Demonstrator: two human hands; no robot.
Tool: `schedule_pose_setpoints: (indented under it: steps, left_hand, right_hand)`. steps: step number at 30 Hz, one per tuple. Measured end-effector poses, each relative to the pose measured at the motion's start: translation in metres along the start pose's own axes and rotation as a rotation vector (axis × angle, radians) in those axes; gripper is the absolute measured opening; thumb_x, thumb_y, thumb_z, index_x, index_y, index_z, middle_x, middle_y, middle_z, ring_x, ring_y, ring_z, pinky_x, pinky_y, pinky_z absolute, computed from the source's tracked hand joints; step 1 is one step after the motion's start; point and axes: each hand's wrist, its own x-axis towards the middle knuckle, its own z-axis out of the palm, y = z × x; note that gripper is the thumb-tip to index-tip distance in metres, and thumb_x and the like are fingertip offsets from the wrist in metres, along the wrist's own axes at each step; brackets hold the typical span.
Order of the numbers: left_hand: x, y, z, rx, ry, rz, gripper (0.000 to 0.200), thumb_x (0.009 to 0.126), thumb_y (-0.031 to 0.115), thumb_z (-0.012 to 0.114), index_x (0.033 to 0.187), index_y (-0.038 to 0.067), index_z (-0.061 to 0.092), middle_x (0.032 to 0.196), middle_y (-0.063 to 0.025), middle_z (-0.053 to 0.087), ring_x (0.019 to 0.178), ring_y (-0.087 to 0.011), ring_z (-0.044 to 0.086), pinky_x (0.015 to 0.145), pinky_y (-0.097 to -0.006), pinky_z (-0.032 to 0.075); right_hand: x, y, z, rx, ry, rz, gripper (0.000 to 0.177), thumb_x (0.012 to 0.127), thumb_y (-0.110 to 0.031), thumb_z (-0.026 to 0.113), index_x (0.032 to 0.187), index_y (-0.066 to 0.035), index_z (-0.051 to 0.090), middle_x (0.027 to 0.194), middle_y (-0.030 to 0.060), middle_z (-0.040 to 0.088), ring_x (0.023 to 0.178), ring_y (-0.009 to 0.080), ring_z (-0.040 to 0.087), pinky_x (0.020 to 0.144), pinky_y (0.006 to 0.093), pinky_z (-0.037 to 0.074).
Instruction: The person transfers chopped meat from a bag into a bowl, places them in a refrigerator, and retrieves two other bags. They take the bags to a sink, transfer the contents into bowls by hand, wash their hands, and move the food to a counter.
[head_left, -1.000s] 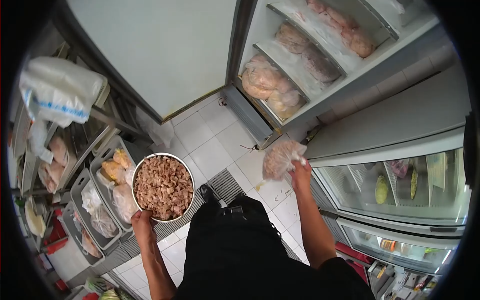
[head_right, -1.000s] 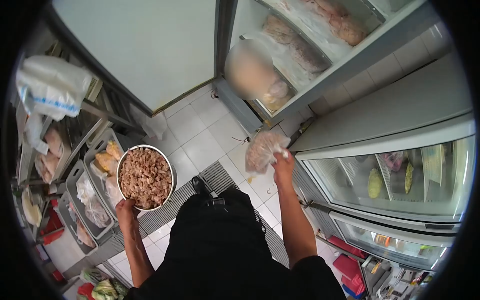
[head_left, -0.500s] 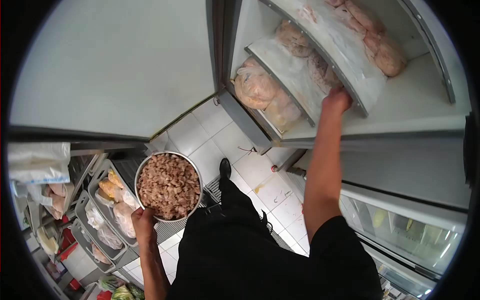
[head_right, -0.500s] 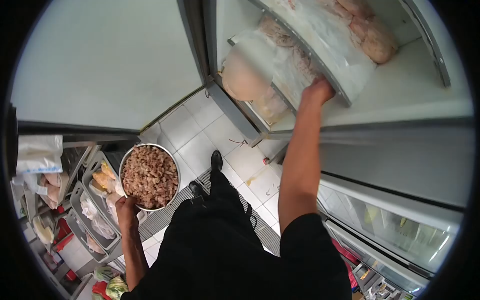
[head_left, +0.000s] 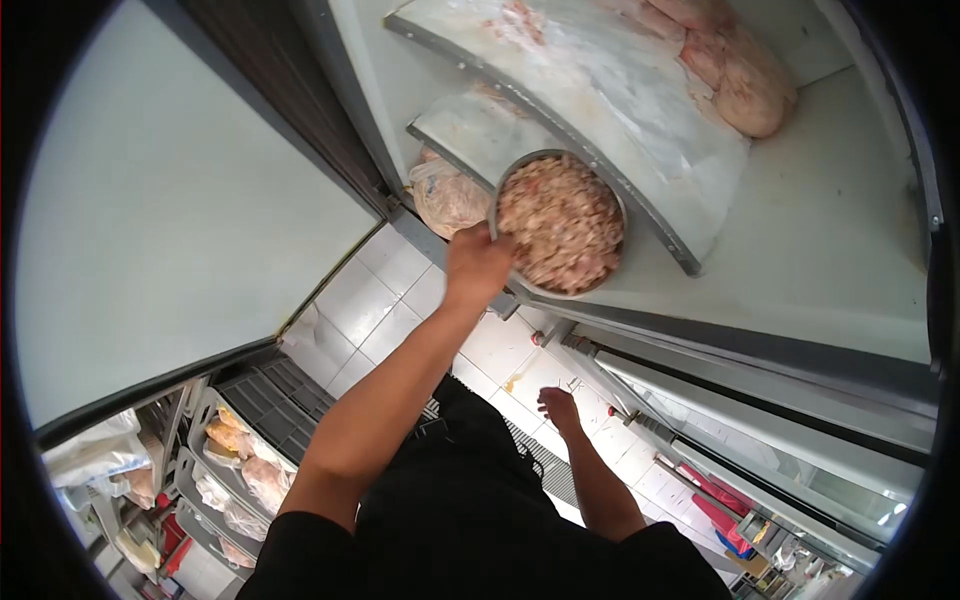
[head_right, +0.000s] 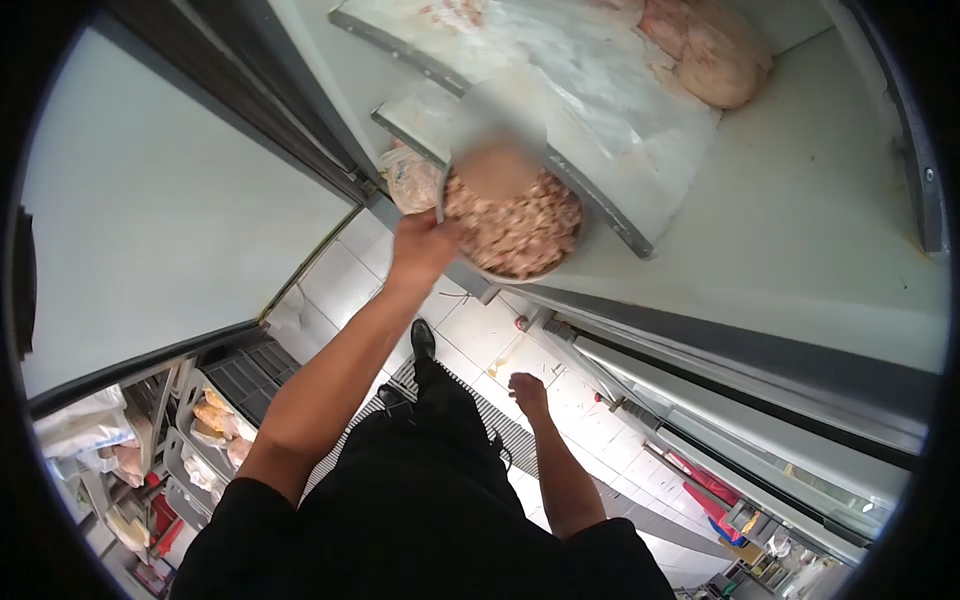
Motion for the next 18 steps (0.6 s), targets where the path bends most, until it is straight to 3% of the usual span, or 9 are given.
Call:
schedule_pose_setpoints:
  steps: [2, 4, 6, 11, 14, 18]
  left_hand:
    - [0.017, 0.008, 0.034, 0.11, -0.013, -0.085, 0.024, 0.077, 0.017, 0.06, 0.082, -0.005, 0.068, 0.073, -0.0135, 0.069, 0.065, -0.0211, 0.064, 0.064, -0.033, 0.049]
    - [0.023, 0.014, 0.059, -0.011, 0.07, -0.135, 0.026, 0.077, 0.021, 0.061, 0.077, -0.004, 0.068, 0.074, -0.0186, 0.068, 0.067, -0.0267, 0.065, 0.065, -0.0344, 0.048]
    - [0.027, 0.009, 0.069, 0.009, 0.098, -0.131, 0.024, 0.078, 0.018, 0.059, 0.077, -0.004, 0.068, 0.069, -0.0169, 0.066, 0.067, -0.0235, 0.064, 0.066, -0.0333, 0.049]
    - [0.013, -0.011, 0.062, -0.239, -0.015, -0.001, 0.034, 0.09, 0.027, 0.058, 0.1, -0.006, 0.062, 0.075, -0.0068, 0.063, 0.068, -0.0166, 0.055, 0.067, -0.0317, 0.045]
    - [0.005, -0.022, 0.064, -0.269, 0.065, 0.144, 0.042, 0.093, 0.035, 0.057, 0.108, -0.005, 0.059, 0.083, -0.0055, 0.063, 0.069, -0.0142, 0.053, 0.065, -0.0307, 0.044]
    - [-0.013, -0.021, 0.04, -0.272, -0.025, 0.083, 0.044, 0.093, 0.036, 0.058, 0.113, -0.003, 0.059, 0.089, -0.0082, 0.064, 0.074, -0.0143, 0.056, 0.069, -0.0298, 0.045]
  right_hand:
    - [-0.014, 0.001, -0.012, 0.031, 0.037, 0.09, 0.025, 0.091, -0.019, 0.055, 0.111, -0.005, 0.063, 0.09, 0.0062, 0.067, 0.073, 0.0157, 0.064, 0.063, 0.0278, 0.05]
    - [-0.025, -0.003, -0.018, 0.058, 0.074, 0.178, 0.027, 0.091, -0.02, 0.055, 0.113, -0.005, 0.062, 0.091, 0.0067, 0.067, 0.074, 0.0165, 0.065, 0.064, 0.0286, 0.051]
    - [-0.029, -0.001, -0.02, 0.103, 0.123, 0.212, 0.03, 0.092, -0.021, 0.055, 0.116, -0.004, 0.061, 0.093, 0.0073, 0.067, 0.076, 0.0174, 0.065, 0.067, 0.0302, 0.051]
    - [-0.021, -0.004, -0.011, 0.118, 0.049, 0.209, 0.029, 0.092, -0.027, 0.056, 0.112, -0.007, 0.062, 0.092, 0.0068, 0.066, 0.078, 0.0173, 0.064, 0.067, 0.0308, 0.051]
    - [-0.006, -0.012, -0.006, 0.098, 0.011, 0.173, 0.029, 0.092, -0.029, 0.056, 0.11, -0.008, 0.063, 0.092, 0.0066, 0.066, 0.077, 0.0175, 0.064, 0.067, 0.0309, 0.051]
    - [0.011, -0.041, 0.008, 0.13, -0.013, 0.077, 0.031, 0.092, -0.031, 0.055, 0.11, -0.007, 0.062, 0.091, 0.0062, 0.066, 0.076, 0.0174, 0.064, 0.067, 0.0306, 0.05]
